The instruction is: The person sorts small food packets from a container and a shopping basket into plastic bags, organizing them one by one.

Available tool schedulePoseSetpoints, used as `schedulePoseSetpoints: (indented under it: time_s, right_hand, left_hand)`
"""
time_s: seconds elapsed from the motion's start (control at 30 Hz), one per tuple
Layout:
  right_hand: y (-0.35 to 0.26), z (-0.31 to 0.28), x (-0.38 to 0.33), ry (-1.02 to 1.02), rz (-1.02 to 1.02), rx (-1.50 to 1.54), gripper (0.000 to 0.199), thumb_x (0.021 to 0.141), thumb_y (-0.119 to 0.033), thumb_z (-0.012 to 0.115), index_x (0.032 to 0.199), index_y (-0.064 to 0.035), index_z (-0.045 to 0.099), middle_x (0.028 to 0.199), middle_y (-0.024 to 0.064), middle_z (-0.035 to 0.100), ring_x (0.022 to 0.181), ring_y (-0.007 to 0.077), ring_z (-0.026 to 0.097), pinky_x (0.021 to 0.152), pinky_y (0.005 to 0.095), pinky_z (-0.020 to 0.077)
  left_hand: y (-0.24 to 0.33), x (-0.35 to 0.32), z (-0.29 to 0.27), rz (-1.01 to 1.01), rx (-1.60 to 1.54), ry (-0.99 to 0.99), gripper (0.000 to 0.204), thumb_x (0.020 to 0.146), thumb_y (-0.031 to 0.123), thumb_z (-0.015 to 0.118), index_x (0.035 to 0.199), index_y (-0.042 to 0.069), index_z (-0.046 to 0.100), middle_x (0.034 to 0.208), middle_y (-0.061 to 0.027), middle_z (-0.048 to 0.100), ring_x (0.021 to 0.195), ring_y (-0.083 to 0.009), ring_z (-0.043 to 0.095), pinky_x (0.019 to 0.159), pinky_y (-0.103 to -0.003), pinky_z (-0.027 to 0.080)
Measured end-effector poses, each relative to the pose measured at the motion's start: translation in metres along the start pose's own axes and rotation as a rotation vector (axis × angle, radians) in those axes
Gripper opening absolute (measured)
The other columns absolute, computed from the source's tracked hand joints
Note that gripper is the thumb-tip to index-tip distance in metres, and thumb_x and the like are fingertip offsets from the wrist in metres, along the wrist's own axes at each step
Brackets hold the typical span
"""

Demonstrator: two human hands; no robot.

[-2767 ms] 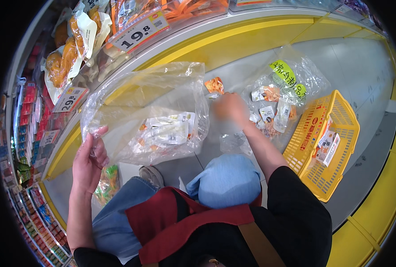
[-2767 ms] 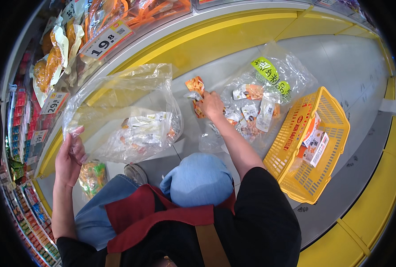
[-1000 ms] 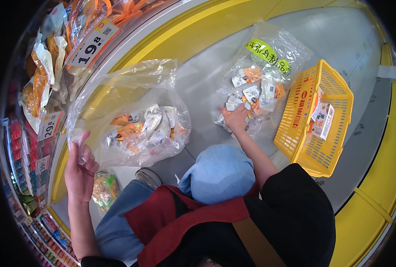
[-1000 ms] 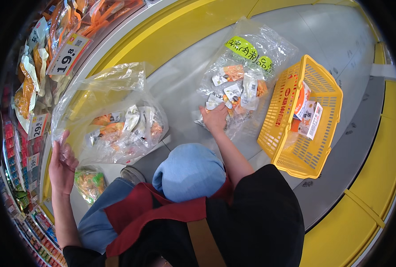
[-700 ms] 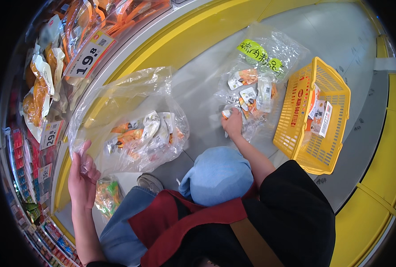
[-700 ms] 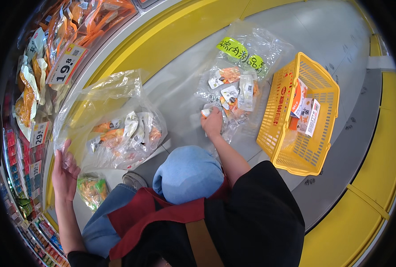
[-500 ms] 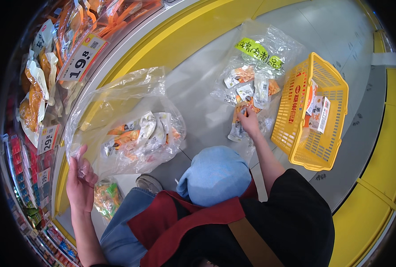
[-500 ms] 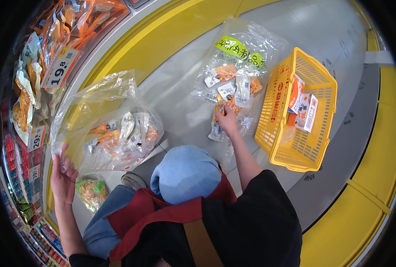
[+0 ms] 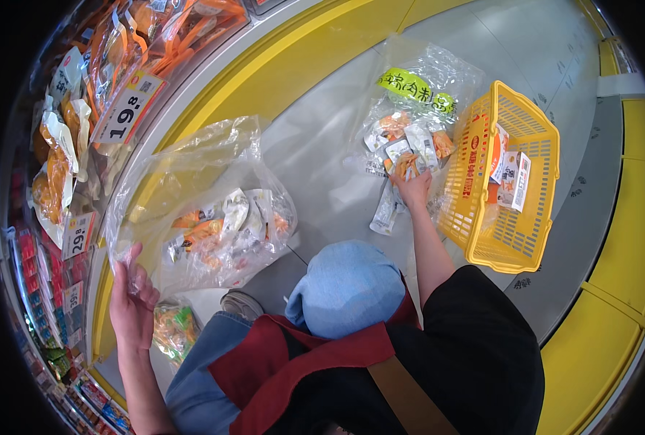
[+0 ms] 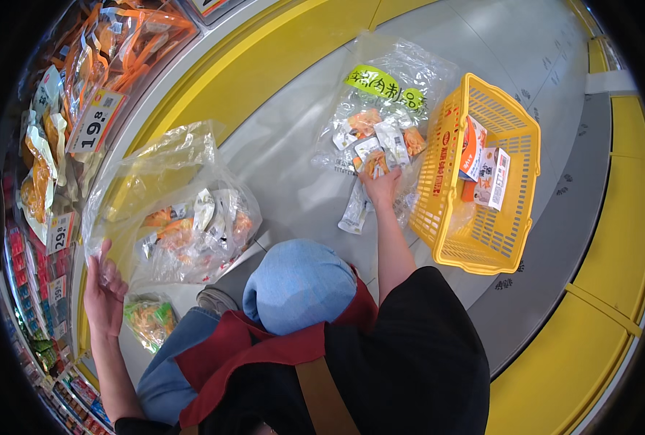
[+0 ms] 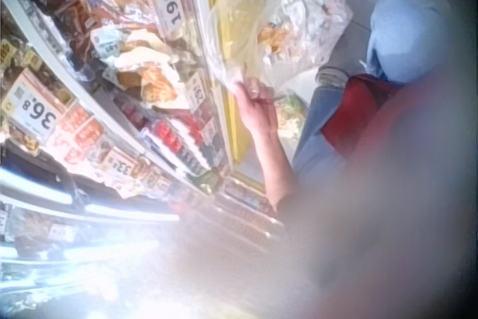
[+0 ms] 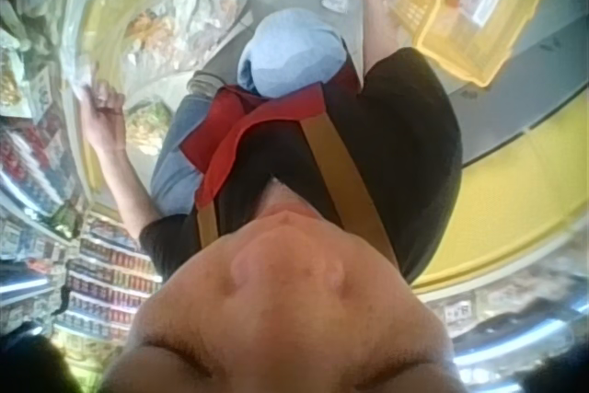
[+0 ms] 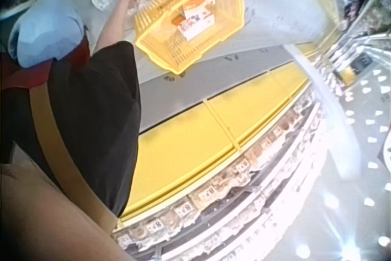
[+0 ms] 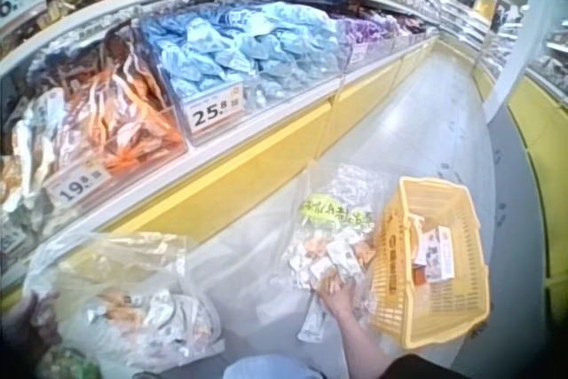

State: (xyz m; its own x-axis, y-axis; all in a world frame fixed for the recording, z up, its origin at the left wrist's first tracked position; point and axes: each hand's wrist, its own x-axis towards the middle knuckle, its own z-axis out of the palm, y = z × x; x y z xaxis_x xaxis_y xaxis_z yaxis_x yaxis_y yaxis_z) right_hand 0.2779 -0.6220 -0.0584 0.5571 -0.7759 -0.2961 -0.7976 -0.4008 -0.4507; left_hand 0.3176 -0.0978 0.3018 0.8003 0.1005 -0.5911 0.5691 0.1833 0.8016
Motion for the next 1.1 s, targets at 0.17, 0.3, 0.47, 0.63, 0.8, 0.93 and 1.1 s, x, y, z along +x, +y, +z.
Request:
schedulePoseSetpoints:
  time_s: [0.17,0.3,0.47,0.63,0.8,0.93,1.1]
  right_hand:
    - [0.002,0.0,0.001,0.113,0.169,0.136,0.103,0.067,-0.036,0.085,0.141,0.0109,0.031,0.141,0.0278,0.044,0.131,0.0334,0.045,0.111,0.0386,0.034]
    - [0.035,-0.009,0.012,-0.231,0.071,0.666,0.082,0.071,-0.034,0.084,0.131,0.0093,0.048,0.125,0.0217,0.059,0.117,0.0261,0.057,0.103,0.0359,0.0418]
    - [0.012,-0.017,0.014,-0.407,0.022,0.665,0.079,0.072,-0.042,0.082,0.125,0.0085,0.055,0.126,0.0203,0.059,0.119,0.0259,0.055,0.103,0.0366,0.0413]
    - [0.002,0.015,0.033,-0.175,-0.253,-0.069,0.098,0.067,-0.052,0.08,0.136,0.0069,0.043,0.15,0.0271,0.03,0.137,0.0424,0.031,0.115,0.0442,0.0262]
    - [-0.051,0.005,0.016,-0.154,-0.055,-0.11,0.101,0.064,-0.046,0.084,0.137,0.0043,0.036,0.145,0.0267,0.039,0.133,0.0404,0.039,0.111,0.0451,0.0326]
    - [-0.021,0.002,0.05,-0.258,0.074,0.216,0.075,0.062,-0.035,0.087,0.116,0.0077,0.056,0.11,0.0192,0.064,0.093,0.0271,0.063,0.081,0.0352,0.0498]
    - [-0.039,-0.013,0.025,-0.308,0.161,0.353,0.052,0.061,-0.026,0.088,0.096,0.0074,0.069,0.09,0.0111,0.072,0.074,0.015,0.067,0.066,0.0305,0.0523]
  left_hand:
    - [0.003,-0.002,0.003,0.006,0.005,-0.007,0.049,0.106,0.039,0.038,0.138,0.004,0.048,0.071,0.006,0.037,0.06,-0.0045,0.032,0.056,-0.022,0.029]
    - [-0.001,0.004,0.001,-0.002,0.003,-0.02,0.048,0.106,0.039,0.038,0.138,0.004,0.048,0.072,0.0058,0.037,0.06,-0.0045,0.032,0.056,-0.022,0.029]
    - [0.001,-0.001,-0.002,0.0,-0.003,-0.021,0.048,0.106,0.038,0.039,0.138,0.004,0.048,0.072,0.0057,0.037,0.06,-0.0047,0.032,0.057,-0.022,0.029]
    - [0.001,0.004,0.001,-0.003,-0.005,-0.027,0.048,0.106,0.038,0.039,0.138,0.004,0.048,0.072,0.0058,0.037,0.06,-0.0049,0.032,0.056,-0.022,0.029]
    - [0.001,-0.003,-0.004,0.003,-0.005,0.01,0.048,0.106,0.038,0.039,0.139,0.004,0.047,0.071,0.0061,0.036,0.06,-0.0046,0.032,0.056,-0.022,0.029]
    - [0.002,0.003,0.004,-0.013,-0.011,-0.001,0.048,0.107,0.037,0.038,0.142,0.005,0.044,0.071,0.0065,0.036,0.06,-0.0041,0.032,0.056,-0.021,0.029]
    - [0.005,-0.002,0.001,-0.002,0.018,0.005,0.049,0.106,0.038,0.038,0.139,0.004,0.046,0.072,0.0055,0.037,0.06,-0.0055,0.032,0.058,-0.023,0.03]
